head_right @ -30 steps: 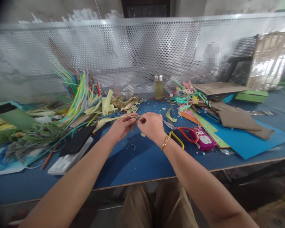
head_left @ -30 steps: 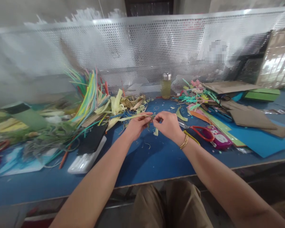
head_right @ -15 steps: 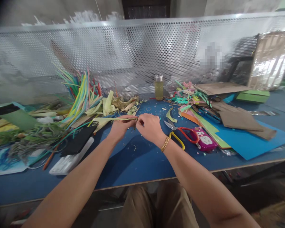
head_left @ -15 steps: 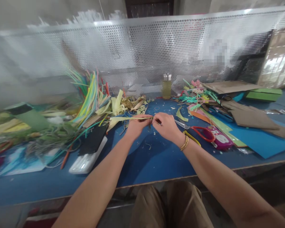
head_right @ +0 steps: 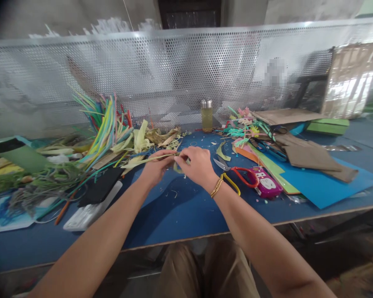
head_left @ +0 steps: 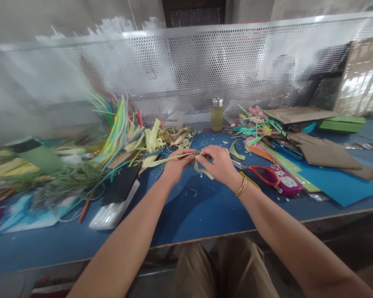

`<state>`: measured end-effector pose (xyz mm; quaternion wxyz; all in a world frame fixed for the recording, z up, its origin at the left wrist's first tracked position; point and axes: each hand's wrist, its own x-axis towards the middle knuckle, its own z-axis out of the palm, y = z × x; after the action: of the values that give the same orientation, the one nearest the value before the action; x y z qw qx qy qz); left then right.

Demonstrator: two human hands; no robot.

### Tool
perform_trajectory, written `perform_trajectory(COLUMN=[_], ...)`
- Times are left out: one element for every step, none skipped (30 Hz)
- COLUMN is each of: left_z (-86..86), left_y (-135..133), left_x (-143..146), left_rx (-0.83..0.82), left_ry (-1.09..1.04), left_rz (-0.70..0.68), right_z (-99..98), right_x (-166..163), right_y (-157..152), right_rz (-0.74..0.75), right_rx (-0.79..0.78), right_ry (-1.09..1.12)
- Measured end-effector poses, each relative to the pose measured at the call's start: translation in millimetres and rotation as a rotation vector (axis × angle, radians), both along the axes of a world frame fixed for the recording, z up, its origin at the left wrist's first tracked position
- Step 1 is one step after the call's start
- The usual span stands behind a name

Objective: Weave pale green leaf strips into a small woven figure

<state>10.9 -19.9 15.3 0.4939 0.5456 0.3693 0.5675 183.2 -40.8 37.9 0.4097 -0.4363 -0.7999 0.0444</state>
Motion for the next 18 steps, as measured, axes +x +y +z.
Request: perform_trajectory(left_z=[0.9, 1.7, 2.3, 2.5, 2.5, 2.3, 2.1, 1.8, 1.7, 1.8, 2.1, 2.5, 3.1, 3.6, 4.2, 4.6, 4.9, 5.1], left_y=[0.2, 0.0, -0.3, -0.7, -1.1, -1.4, -1.5, -1.6, -1.7, -1.7, -1.9, -2.2, -2.6, -3.0, -3.5, -3.9, -4.1, -4.3], left_x=[-1.1, -1.8, -2.1, -2.2, -2.1, -2.0, -2.1, -2.3, -2.8, -3.3, -3.9, -4.4, -4.8, -4.9, -4.6, -4.1, -3.4, -2.5], left_rx=[0.001, 0.002, 0.004, 0.006, 0.009, 0.012, 0.014, 0.013, 0.009, 0.002, -0.008, -0.017, -0.024, -0.029, -0.032, -0.031, -0.025, -0.012], left_ry=[-0.022, -0.037, -0.047, -0.05, -0.045, -0.033, -0.019, -0.007, 0.001, 0.004, -0.002, -0.014, -0.028, -0.039, -0.043, -0.039, -0.026, -0.004], left_rz=[-0.015, -0.025, -0.033, -0.039, -0.044, -0.049, -0.055, -0.062, -0.067, -0.072, -0.08, -0.092, -0.109, -0.128, -0.14, -0.138, -0.122, -0.092], right_z=[1.0, 1.5, 1.6, 1.3, 0.6, -0.2, -1.0, -1.7, -2.2, -2.4, -2.3, -2.0, -1.4, -0.7, 0.0, 0.7, 1.3, 1.7], right_x=[2.0, 3.7, 4.9, 5.5, 5.7, 5.5, 5.1, 4.5, 4.0, 3.7, 3.6, 3.7, 4.0, 4.3, 4.7, 5.0, 5.1, 5.0], right_y=[0.2, 0.6, 1.1, 1.5, 1.8, 2.0, 2.0, 1.8, 1.6, 1.3, 1.0, 0.7, 0.5, 0.1, -0.2, -0.6, -1.1, -1.6], right_rz=[-0.048, -0.089, -0.119, -0.137, -0.146, -0.15, -0.152, -0.151, -0.147, -0.139, -0.131, -0.125, -0.124, -0.128, -0.133, -0.138, -0.14, -0.136], right_rx=[0.029, 0.058, 0.083, 0.1, 0.108, 0.112, 0.115, 0.117, 0.119, 0.12, 0.122, 0.125, 0.128, 0.131, 0.134, 0.136, 0.139, 0.143], right_ry=[0.005, 0.006, -0.001, -0.016, -0.037, -0.057, -0.073, -0.085, -0.093, -0.098, -0.101, -0.104, -0.107, -0.111, -0.116, -0.122, -0.131, -0.14])
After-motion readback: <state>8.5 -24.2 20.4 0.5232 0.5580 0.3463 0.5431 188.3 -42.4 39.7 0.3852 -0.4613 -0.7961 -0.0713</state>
